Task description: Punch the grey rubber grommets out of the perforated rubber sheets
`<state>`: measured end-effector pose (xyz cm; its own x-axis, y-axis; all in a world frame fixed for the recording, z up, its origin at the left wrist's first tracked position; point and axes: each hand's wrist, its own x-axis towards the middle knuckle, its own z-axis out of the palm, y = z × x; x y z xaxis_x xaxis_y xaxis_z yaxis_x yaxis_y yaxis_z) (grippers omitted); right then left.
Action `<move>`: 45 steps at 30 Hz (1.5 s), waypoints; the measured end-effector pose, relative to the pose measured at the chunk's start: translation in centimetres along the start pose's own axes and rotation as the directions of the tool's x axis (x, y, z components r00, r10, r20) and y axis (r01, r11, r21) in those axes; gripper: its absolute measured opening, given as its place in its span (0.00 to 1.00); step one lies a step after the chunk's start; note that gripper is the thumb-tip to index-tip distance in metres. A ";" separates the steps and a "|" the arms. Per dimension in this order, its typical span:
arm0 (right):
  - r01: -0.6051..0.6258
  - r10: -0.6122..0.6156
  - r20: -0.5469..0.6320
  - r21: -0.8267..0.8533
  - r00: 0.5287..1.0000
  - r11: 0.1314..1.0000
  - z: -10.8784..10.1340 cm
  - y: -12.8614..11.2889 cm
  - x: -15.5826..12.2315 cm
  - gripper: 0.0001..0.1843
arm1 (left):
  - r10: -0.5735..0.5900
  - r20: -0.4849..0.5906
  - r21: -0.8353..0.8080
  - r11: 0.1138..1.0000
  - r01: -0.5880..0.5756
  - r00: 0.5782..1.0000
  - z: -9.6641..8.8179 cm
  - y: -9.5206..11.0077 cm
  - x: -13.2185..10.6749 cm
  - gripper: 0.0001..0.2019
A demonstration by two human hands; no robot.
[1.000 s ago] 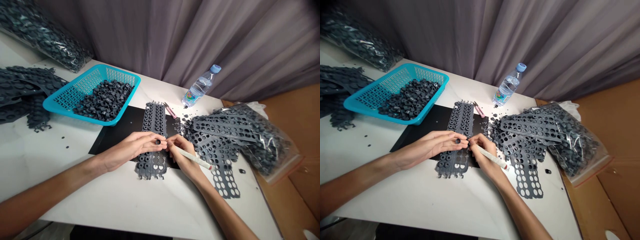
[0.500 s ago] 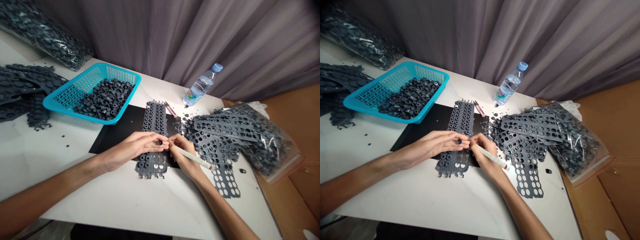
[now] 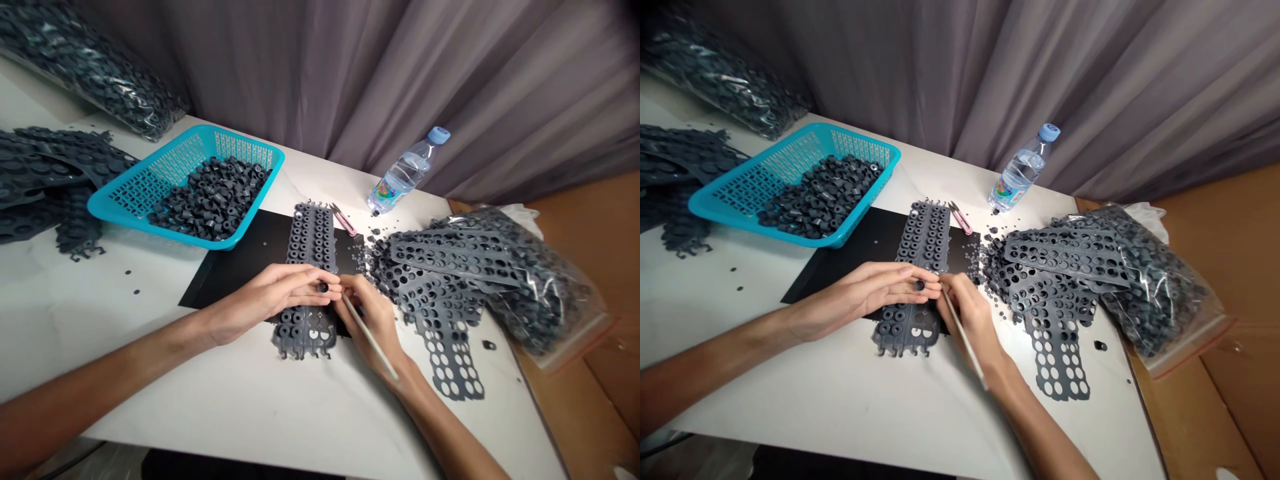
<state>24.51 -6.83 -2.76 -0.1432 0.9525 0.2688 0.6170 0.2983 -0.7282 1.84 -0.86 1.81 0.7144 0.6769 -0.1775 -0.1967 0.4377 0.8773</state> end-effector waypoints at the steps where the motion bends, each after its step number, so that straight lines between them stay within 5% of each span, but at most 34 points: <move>1: 0.060 -0.059 0.018 -0.056 0.998 0.997 0.1 0.1 -0.1 0.10 | 0.004 -0.002 0.013 1.000 -0.004 1.000 0.0 0.0 0.0 0.18; 5: 0.149 -0.136 0.079 -0.190 0.988 0.970 0.2 0.2 -0.4 0.18 | 0.072 -0.034 0.135 0.989 -0.067 0.997 0.0 0.2 -0.2 0.16; 11: 0.052 -0.048 0.023 -0.285 0.999 0.957 -0.8 0.4 0.6 0.22 | 0.126 -0.012 0.176 0.977 -0.122 0.992 0.3 1.0 -0.9 0.12; 18: 0.157 -0.202 -0.036 -0.502 0.979 0.850 -1.9 2.4 7.7 0.15 | 0.197 0.025 0.196 0.960 -0.198 0.980 0.1 1.2 -1.4 0.11; 23: 0.003 -0.094 -0.084 -0.730 0.992 0.683 -0.2 4.3 13.3 0.17 | 0.259 0.050 0.113 0.958 -0.263 0.965 0.0 1.0 -1.4 0.08; 28: -0.056 0.018 -0.056 -0.796 0.998 0.603 0.7 5.2 14.3 0.15 | 0.285 0.063 0.092 0.953 -0.290 0.957 0.2 1.2 -1.5 0.06; 35: -0.102 0.031 -0.107 -0.768 0.994 0.632 -0.1 4.7 13.7 0.15 | 0.324 0.076 0.061 0.943 -0.328 0.943 0.5 1.3 -1.7 0.06; 38: -0.125 0.010 -0.169 -0.692 0.986 0.711 -1.6 3.2 11.7 0.15 | 0.323 0.061 0.085 0.941 -0.328 0.944 0.6 1.4 -1.8 0.05; 41: -0.106 0.021 -0.269 -0.304 0.963 0.947 -3.2 0.8 8.0 0.16 | 0.332 0.046 0.131 0.933 -0.335 0.942 0.5 1.5 -2.0 0.05; 45: -0.027 0.012 -0.241 -0.058 0.970 0.998 -4.0 -2.5 3.1 0.14 | 0.372 0.008 0.180 0.913 -0.367 0.928 0.5 1.3 -1.9 0.05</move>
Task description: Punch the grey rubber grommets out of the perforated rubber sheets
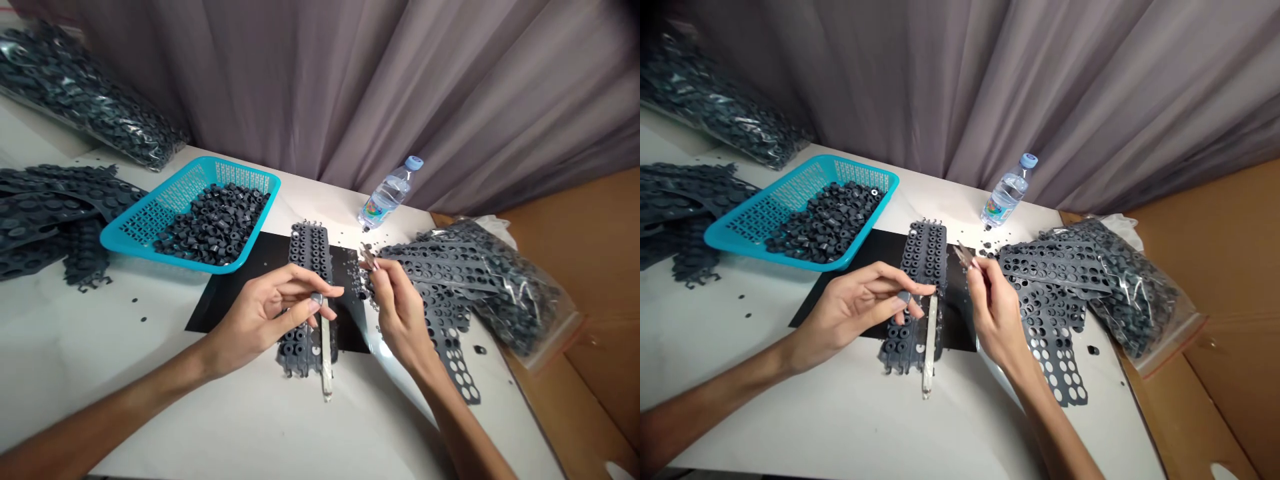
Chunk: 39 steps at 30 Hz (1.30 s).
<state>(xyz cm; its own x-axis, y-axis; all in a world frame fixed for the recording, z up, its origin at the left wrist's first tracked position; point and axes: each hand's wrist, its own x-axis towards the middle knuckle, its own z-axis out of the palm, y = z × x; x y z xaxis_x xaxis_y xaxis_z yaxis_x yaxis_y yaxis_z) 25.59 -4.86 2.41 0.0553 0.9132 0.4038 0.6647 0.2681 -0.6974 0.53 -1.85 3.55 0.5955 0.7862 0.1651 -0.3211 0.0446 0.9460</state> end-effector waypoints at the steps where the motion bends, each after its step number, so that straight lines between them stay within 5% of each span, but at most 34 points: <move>1: 0.045 -0.045 0.023 0.014 0.999 0.999 -0.2 -0.6 -0.8 0.12 | 0.012 -0.014 0.004 1.000 -0.012 1.000 0.0 -0.1 0.0 0.05; 5: 0.263 -0.265 0.075 0.040 0.961 0.964 0.1 -1.9 -2.6 0.17 | 0.042 -0.063 -0.007 0.999 -0.043 0.997 0.0 -0.6 0.0 0.06; 13: 0.434 -0.434 -0.022 -0.006 0.901 0.901 0.9 -2.4 -3.0 0.30 | 0.042 -0.102 0.035 0.999 -0.039 0.994 0.3 -0.4 -0.2 0.09; 39: 0.465 -0.461 0.055 -0.126 0.885 0.876 0.7 -2.3 -2.8 0.34 | 0.006 -0.088 0.076 0.997 0.000 0.996 0.5 -0.2 -0.4 0.13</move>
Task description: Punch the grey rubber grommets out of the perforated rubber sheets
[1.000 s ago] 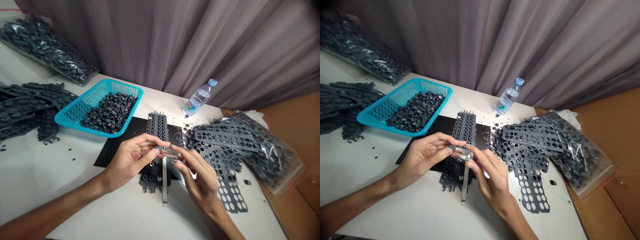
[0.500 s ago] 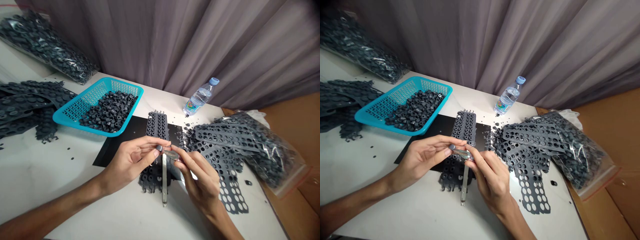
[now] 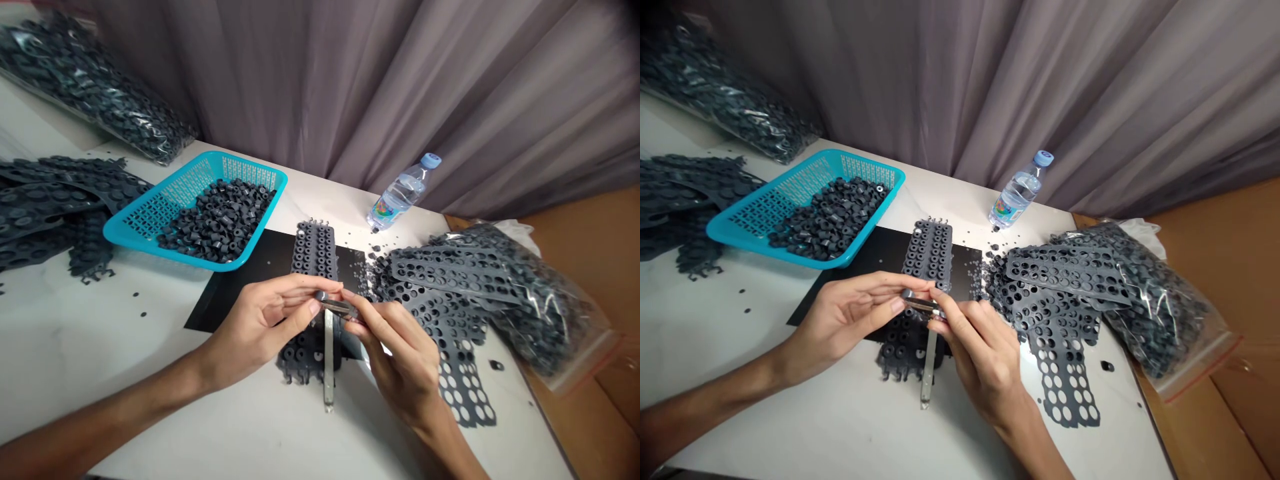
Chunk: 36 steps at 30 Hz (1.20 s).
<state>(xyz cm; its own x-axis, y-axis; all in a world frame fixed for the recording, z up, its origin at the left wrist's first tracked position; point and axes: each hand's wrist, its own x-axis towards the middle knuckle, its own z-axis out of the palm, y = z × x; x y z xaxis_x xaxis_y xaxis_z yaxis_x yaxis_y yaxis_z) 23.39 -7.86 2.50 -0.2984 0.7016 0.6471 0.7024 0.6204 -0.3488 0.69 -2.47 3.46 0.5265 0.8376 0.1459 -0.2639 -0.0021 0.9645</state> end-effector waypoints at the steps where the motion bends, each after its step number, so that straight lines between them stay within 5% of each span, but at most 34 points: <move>1: 0.001 -0.001 -0.001 -0.002 1.000 1.000 0.0 0.0 0.0 0.34 | 0.001 0.001 -0.003 1.000 -0.001 1.000 0.0 0.0 0.0 0.13; 36: 0.009 -0.011 -0.043 -0.046 0.999 0.999 0.3 0.2 -0.2 0.33 | 0.019 -0.017 0.043 0.999 -0.018 1.000 0.3 -0.4 -0.2 0.13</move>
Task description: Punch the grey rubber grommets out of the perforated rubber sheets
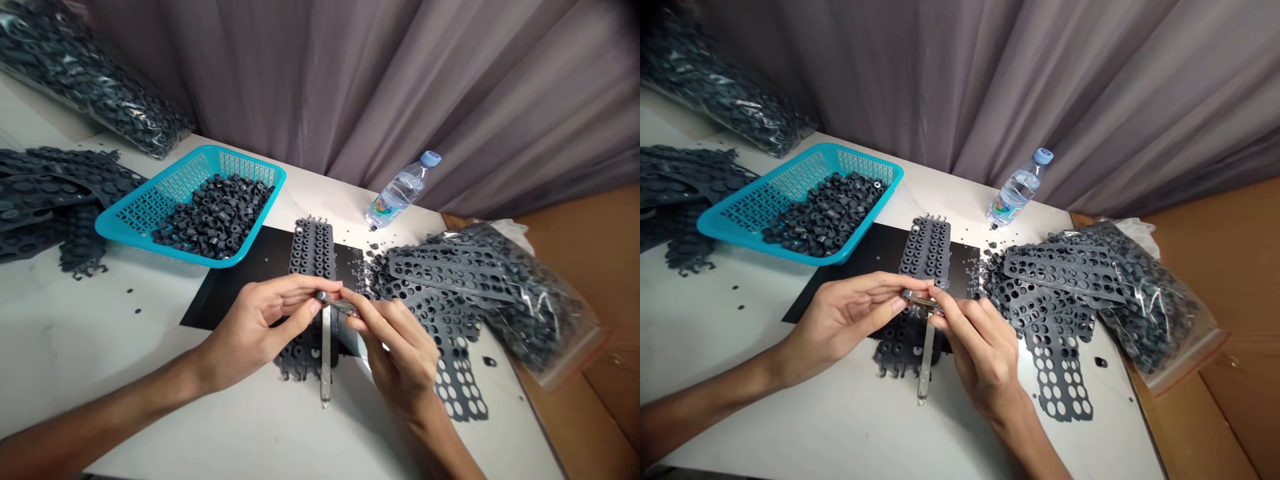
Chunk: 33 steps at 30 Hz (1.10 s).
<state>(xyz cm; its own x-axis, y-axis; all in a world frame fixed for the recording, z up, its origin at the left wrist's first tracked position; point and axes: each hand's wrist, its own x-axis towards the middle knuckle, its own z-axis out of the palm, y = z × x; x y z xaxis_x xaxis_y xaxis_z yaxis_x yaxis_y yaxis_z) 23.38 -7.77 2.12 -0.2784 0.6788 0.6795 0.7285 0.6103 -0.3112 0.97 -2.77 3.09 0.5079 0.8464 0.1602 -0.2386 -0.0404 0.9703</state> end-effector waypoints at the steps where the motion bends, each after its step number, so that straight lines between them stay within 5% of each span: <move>1: -0.007 0.007 -0.007 0.003 1.000 1.000 0.0 0.1 -0.1 0.33 | -0.003 0.001 -0.002 1.000 0.003 1.000 0.0 0.0 0.0 0.13; 33: 0.031 -0.030 0.060 -0.018 0.998 0.999 -0.4 0.4 0.0 0.32 | -0.016 0.023 -0.022 1.000 0.017 1.000 -0.2 -0.2 0.0 0.14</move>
<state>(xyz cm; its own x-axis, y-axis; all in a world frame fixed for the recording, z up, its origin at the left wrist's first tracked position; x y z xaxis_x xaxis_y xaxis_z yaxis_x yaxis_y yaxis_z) 23.94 -7.73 2.24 -0.3375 0.6837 0.6471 0.7308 0.6236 -0.2777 0.86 -2.67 2.90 0.5305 0.8345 0.1486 -0.2481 -0.0148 0.9686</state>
